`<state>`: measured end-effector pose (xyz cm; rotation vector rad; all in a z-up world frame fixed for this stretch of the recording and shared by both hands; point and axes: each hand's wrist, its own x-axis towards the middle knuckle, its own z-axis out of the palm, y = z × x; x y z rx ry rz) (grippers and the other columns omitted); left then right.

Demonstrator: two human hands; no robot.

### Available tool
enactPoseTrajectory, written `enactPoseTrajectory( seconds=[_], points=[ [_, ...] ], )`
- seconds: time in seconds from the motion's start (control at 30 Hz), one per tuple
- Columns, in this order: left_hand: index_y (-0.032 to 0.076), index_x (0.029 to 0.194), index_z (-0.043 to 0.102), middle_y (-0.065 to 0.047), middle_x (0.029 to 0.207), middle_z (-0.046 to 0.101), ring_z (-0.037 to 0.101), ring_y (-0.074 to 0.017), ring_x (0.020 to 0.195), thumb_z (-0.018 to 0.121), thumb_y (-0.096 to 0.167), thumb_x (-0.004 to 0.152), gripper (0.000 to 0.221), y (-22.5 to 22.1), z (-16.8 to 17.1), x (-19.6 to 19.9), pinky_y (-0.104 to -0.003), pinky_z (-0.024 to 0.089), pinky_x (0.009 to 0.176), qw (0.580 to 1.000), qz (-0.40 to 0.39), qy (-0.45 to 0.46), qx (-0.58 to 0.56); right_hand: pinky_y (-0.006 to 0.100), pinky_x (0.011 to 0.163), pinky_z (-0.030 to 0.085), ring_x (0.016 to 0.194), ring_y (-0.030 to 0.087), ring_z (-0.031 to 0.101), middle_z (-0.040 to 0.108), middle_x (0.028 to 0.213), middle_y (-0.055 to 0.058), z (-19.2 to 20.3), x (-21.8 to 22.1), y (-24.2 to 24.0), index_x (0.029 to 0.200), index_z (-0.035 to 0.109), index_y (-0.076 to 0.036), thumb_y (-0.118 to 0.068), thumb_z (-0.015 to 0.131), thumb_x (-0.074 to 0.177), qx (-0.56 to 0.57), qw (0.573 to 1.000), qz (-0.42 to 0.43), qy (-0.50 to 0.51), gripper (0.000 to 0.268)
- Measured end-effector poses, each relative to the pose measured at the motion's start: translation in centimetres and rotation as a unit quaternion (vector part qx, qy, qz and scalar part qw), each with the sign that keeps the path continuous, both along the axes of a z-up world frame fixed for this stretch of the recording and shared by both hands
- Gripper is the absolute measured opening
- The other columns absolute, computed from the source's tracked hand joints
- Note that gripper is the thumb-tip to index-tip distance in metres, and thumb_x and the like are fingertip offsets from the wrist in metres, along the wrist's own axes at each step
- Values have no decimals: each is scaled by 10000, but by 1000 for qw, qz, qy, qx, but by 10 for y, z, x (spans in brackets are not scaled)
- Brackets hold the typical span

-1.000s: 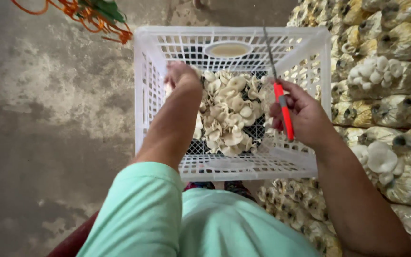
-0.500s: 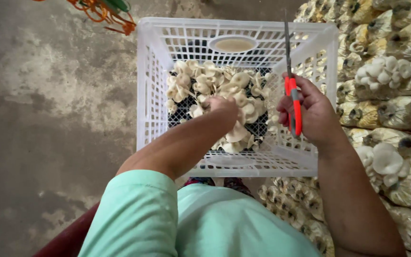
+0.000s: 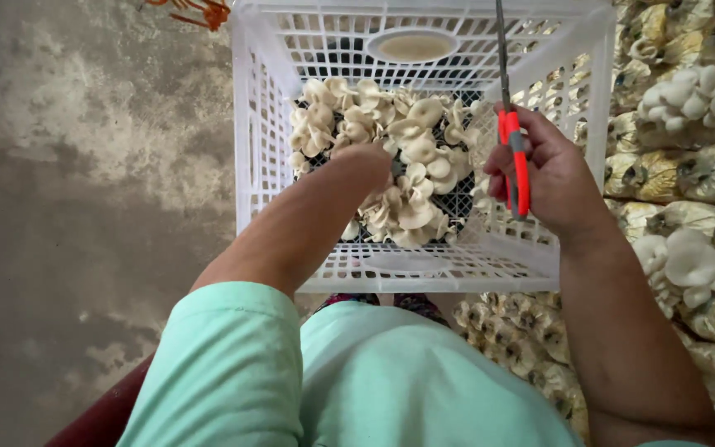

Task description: Harvesting mushrooms from growing bags and trimming the stems with scissors before placing them in a crate

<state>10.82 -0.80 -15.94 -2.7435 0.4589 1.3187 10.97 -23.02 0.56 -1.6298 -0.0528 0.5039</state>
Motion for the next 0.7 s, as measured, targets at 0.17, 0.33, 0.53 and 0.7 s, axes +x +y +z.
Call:
enactPoseTrajectory(
  seconds=[0.17, 0.33, 0.53, 0.7],
  points=[
    [252, 1265, 667, -27, 1248, 647, 656, -328, 1113, 796, 592, 757, 625, 13, -47, 24, -592, 540, 825, 998, -55, 2, 19, 346, 587, 636, 627, 220, 688, 665, 845, 139, 4, 2, 0, 1495, 507, -117, -149, 654, 1022, 1, 1000, 3, 0, 497],
    [275, 1187, 727, -8, 1157, 728, 708, -265, 1070, 829, 698, 690, 660, 31, -153, 53, -530, 562, 873, 995, -98, 6, 34, 342, 582, 633, 633, 223, 691, 671, 847, 136, 1, 2, -3, 1499, 507, -112, -165, 676, 1004, 8, 1000, 18, -7, 526],
    [206, 1359, 686, -115, 1373, 646, 630, -349, 1223, 770, 534, 715, 727, 74, -32, 57, -529, 494, 969, 944, -254, 149, 150, 337, 583, 635, 631, 225, 697, 677, 853, 135, -6, 5, -6, 1499, 510, -116, -161, 661, 1016, 22, 1000, 12, 2, 507],
    [225, 1067, 653, -71, 1117, 603, 616, -307, 1019, 774, 363, 749, 367, 57, -30, 25, -528, 464, 835, 972, -150, -85, 158, 321, 565, 618, 623, 215, 688, 677, 832, 133, 6, 4, -4, 1505, 505, -94, -174, 666, 1017, 12, 1000, 15, 2, 520]
  ],
)
